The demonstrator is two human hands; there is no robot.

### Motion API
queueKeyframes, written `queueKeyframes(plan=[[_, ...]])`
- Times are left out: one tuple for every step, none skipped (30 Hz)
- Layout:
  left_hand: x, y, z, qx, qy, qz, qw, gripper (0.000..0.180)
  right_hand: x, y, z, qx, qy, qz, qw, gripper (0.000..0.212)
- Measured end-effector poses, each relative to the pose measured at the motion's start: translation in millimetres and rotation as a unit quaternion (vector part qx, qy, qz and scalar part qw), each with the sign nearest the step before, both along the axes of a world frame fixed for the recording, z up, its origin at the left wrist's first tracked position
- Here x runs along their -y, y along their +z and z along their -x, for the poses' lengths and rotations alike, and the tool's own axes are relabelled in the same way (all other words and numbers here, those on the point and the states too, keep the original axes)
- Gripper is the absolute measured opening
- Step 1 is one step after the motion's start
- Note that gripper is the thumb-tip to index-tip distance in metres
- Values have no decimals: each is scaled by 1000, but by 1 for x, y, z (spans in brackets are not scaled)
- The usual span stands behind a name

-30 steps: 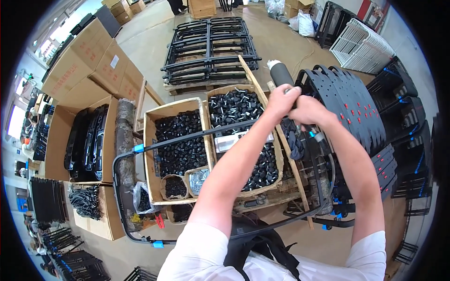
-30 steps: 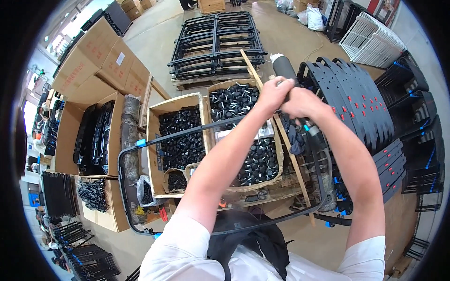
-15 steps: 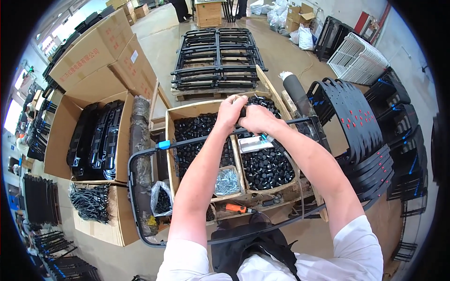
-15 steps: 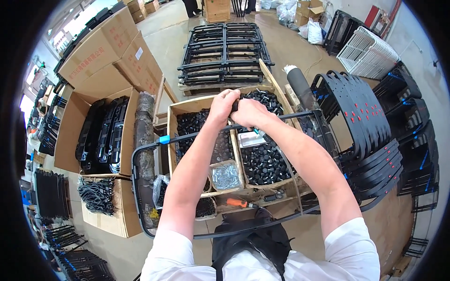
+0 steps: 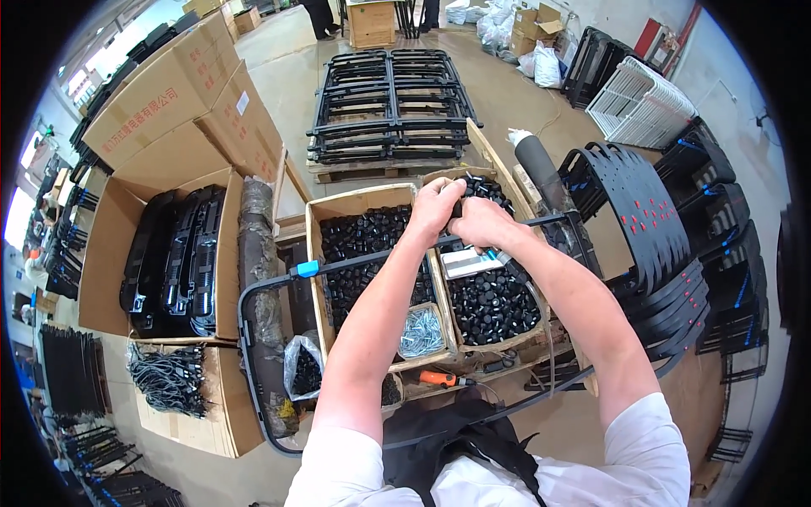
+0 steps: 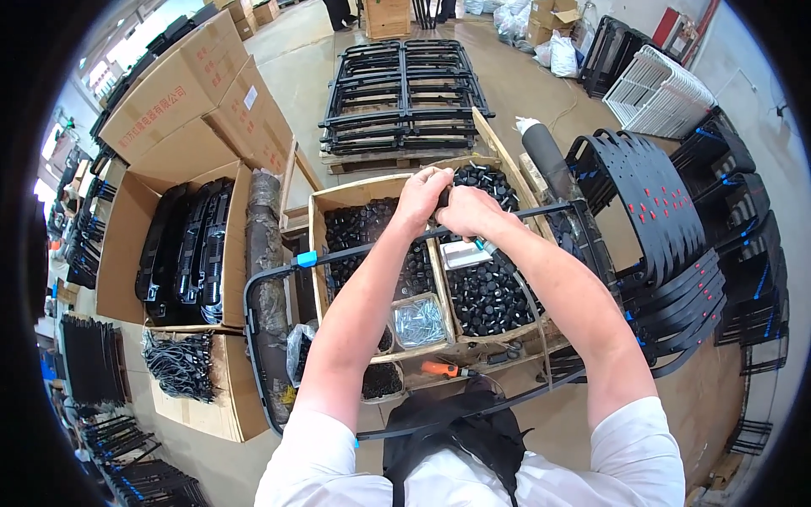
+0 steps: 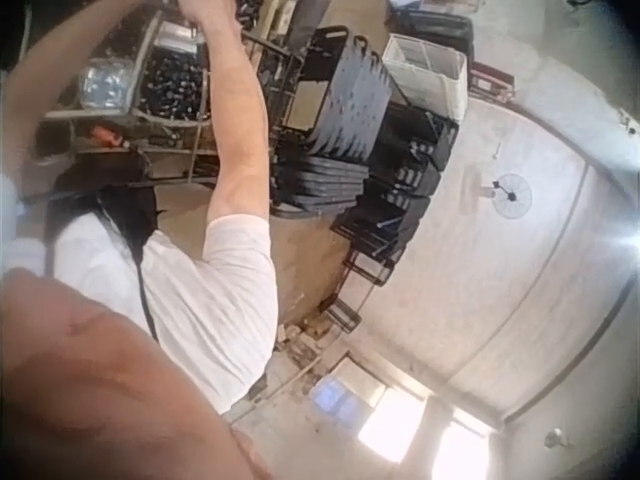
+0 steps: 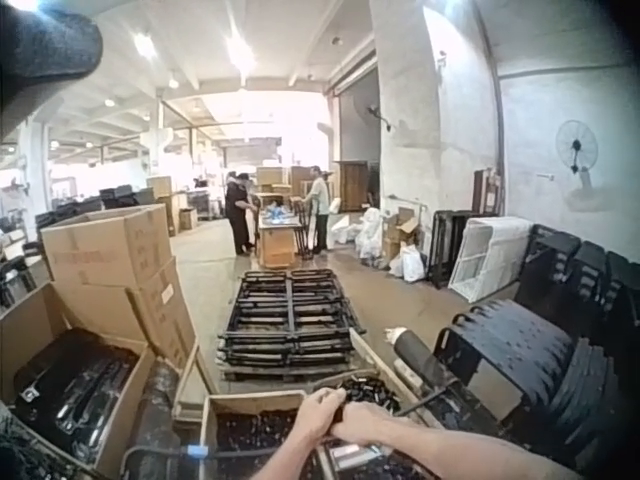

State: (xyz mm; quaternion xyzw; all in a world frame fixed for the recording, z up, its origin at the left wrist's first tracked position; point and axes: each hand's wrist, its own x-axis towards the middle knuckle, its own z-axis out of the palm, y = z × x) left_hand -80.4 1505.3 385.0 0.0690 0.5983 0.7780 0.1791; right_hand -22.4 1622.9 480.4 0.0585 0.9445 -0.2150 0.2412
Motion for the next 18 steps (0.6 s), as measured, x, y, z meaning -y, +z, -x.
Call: queueKeyframes(plan=[[-1, -1, 2, -3, -2, 1, 1000, 24, -1, -1, 2, 3, -1, 2, 1000, 35], [-2, -1, 1, 4, -3, -1, 1000, 24, -1, -1, 2, 5, -3, 2, 1000, 35], [-2, -1, 1, 5, -4, 0, 1000, 24, -1, 1, 2, 7, -3, 7, 1000, 35], [-1, 0, 2, -1, 2, 7, 1000, 27, 0, 2, 2, 10, -2, 13, 1000, 36], [0, -1, 2, -8, 8, 14, 1000, 30, 0, 2, 2, 11, -3, 13, 1000, 36], [2, -2, 1, -7, 8, 15, 1000, 30, 1, 2, 2, 8, -4, 9, 1000, 36], [5, -4, -1, -11, 11, 12, 1000, 30, 2, 1, 2, 5, -4, 6, 1000, 38], [5, -3, -4, -17, 12, 7, 1000, 30, -2, -2, 2, 5, -6, 5, 1000, 38], [3, -2, -8, -17, 11, 6, 1000, 30, -10, -8, 3, -3, 8, 6, 1000, 39], [-1, -1, -12, -25, 9, 18, 999, 30, -16, -14, 3, -10, 22, 7, 1000, 41], [1, -2, -14, -33, 11, 33, 999, 30, -12, -15, 1, -5, 15, 14, 1000, 43], [3, -3, -15, -22, 1, 39, 999, 27, -10, -15, 0, -4, 13, 20, 1000, 43], [4, -3, -15, -22, 3, 40, 999, 27, -9, -15, -1, -3, 11, 26, 1000, 42], [2, -2, -16, -18, 2, 46, 999, 27, -9, -15, -2, -4, 11, 26, 1000, 42], [1, -2, -17, -13, 1, 53, 999, 28, -9, -15, -2, 4, 9, 23, 1000, 42], [1, -2, -18, -24, 1, 55, 998, 28, -10, -15, -3, 11, 6, 20, 1000, 41], [2, -4, -17, -24, 1, 56, 998, 28, -9, -15, -3, 11, 6, 21, 1000, 41], [3, -6, -17, -17, -1, 42, 999, 28, -7, -16, -3, 15, 0, 22, 1000, 41]])
